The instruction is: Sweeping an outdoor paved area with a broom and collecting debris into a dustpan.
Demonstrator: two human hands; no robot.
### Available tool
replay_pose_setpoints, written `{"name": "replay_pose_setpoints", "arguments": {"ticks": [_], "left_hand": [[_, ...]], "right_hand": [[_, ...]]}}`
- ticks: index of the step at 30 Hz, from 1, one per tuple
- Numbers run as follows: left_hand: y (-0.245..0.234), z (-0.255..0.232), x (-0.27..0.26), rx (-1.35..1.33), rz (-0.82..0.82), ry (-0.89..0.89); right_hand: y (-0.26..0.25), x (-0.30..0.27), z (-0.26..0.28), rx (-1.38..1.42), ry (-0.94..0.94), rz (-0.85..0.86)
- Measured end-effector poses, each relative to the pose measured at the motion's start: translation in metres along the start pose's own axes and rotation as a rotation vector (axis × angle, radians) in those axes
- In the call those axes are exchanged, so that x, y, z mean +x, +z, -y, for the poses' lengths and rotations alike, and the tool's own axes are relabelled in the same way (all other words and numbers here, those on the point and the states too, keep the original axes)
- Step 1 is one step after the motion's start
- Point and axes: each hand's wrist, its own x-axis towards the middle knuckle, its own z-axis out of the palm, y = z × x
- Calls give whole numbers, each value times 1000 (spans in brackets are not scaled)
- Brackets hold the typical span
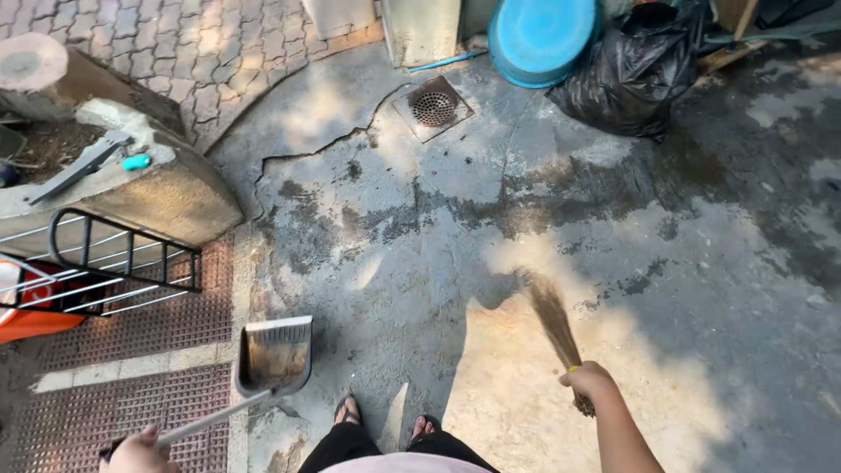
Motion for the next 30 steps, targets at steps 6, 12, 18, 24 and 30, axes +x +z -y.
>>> {"name": "replay_pose_setpoints", "arguments": {"ticks": [6, 12, 18, 24, 30], "left_hand": [[240, -55, -92, -94, 335, 44], [443, -93, -225, -55, 764, 52], [639, -103, -325, -15, 910, -44], [762, -127, -469, 335, 1398, 195], [835, -131, -589, 518, 1673, 481]], "right_hand": [[-35, 66, -87, 1121, 165, -83], [-51, 123, -98, 1898, -2, 226], [-95, 119, -50, 1920, 146, 135], [-172, 161, -12, 2511, 32, 237], [-299, 178, 77, 2520, -238, 283]]}}
